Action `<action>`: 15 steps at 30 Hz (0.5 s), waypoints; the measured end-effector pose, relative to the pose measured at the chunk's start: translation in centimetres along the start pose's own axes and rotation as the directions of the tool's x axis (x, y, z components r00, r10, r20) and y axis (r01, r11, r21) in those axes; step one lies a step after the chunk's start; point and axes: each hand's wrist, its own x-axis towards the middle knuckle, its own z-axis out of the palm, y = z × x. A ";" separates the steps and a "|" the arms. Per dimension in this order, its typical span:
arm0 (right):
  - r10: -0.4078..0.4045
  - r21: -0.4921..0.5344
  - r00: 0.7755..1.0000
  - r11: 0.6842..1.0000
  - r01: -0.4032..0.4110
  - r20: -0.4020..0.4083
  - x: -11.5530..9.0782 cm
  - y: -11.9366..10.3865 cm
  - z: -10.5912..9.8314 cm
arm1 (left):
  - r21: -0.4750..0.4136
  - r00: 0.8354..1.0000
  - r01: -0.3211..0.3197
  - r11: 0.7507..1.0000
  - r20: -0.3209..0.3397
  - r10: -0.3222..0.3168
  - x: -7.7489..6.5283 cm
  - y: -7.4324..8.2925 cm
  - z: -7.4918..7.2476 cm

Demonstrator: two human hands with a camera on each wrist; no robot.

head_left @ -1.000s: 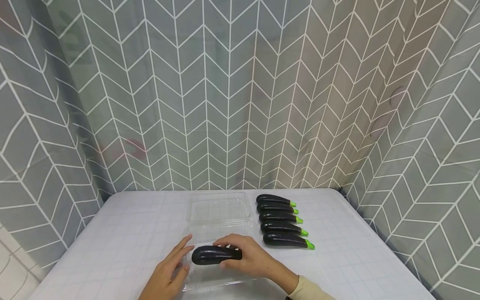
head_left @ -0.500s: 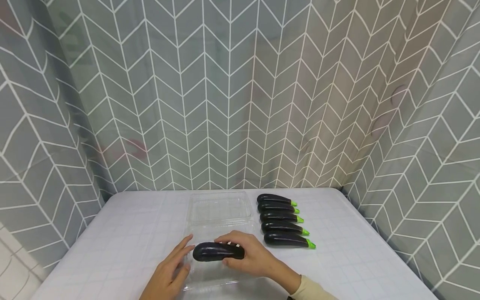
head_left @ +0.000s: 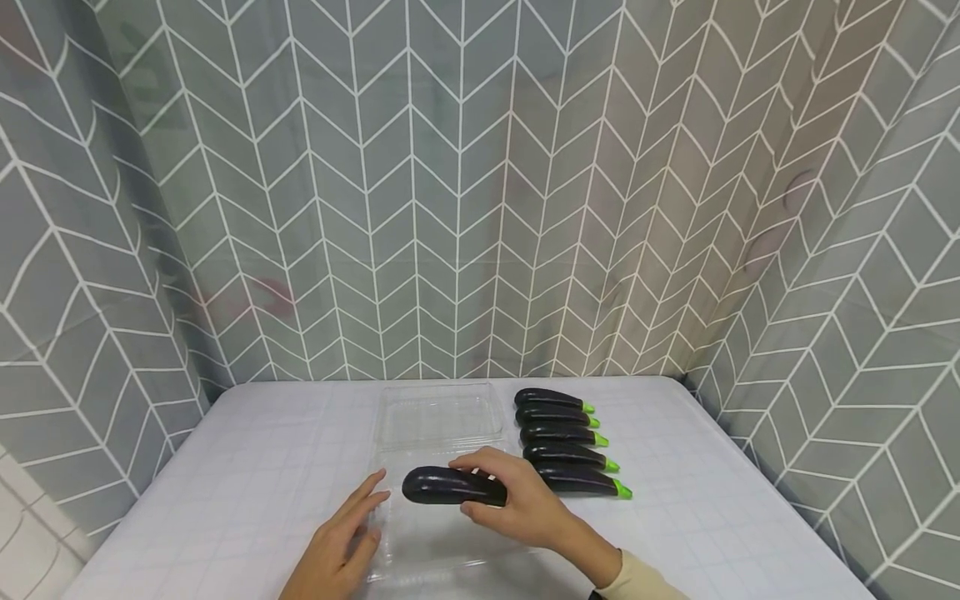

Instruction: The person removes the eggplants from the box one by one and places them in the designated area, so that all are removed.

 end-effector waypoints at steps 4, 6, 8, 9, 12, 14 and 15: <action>0.015 -0.014 1.000 1.000 -0.015 -0.011 -0.5 0.0 -0.6 | 0.003 0.999 0.031 1.000 0.015 -0.031 0.0 0.2 -0.1; 0.030 -0.017 0.999 0.999 -0.030 -0.012 -0.8 -0.1 -0.9 | 0.009 0.998 0.053 0.999 0.023 -0.054 -0.1 0.4 -0.2; 0.049 -0.016 0.999 0.999 -0.049 -0.011 -1.1 -0.1 -1.2 | 0.010 0.997 0.067 0.998 0.027 -0.068 -0.1 0.5 -0.2; 0.058 -0.017 0.998 0.998 -0.058 -0.012 -1.2 -0.1 -1.4 | 0.007 0.997 0.069 0.998 0.028 -0.069 -0.1 0.5 -0.2; 0.076 -0.023 0.997 0.997 -0.076 -0.020 -1.6 -0.2 -1.9 | 0.005 0.997 0.067 0.998 0.031 -0.067 0.0 0.5 -0.2; 0.079 -0.035 0.996 0.996 -0.080 -0.030 -1.8 -0.2 -2.2 | 0.000 0.998 0.062 0.998 0.031 -0.062 -0.1 0.4 -0.1; 0.079 -0.043 0.996 0.996 -0.080 -0.034 -1.9 -0.1 -2.3 | -0.001 0.998 0.060 0.998 0.031 -0.060 -0.1 0.4 -0.1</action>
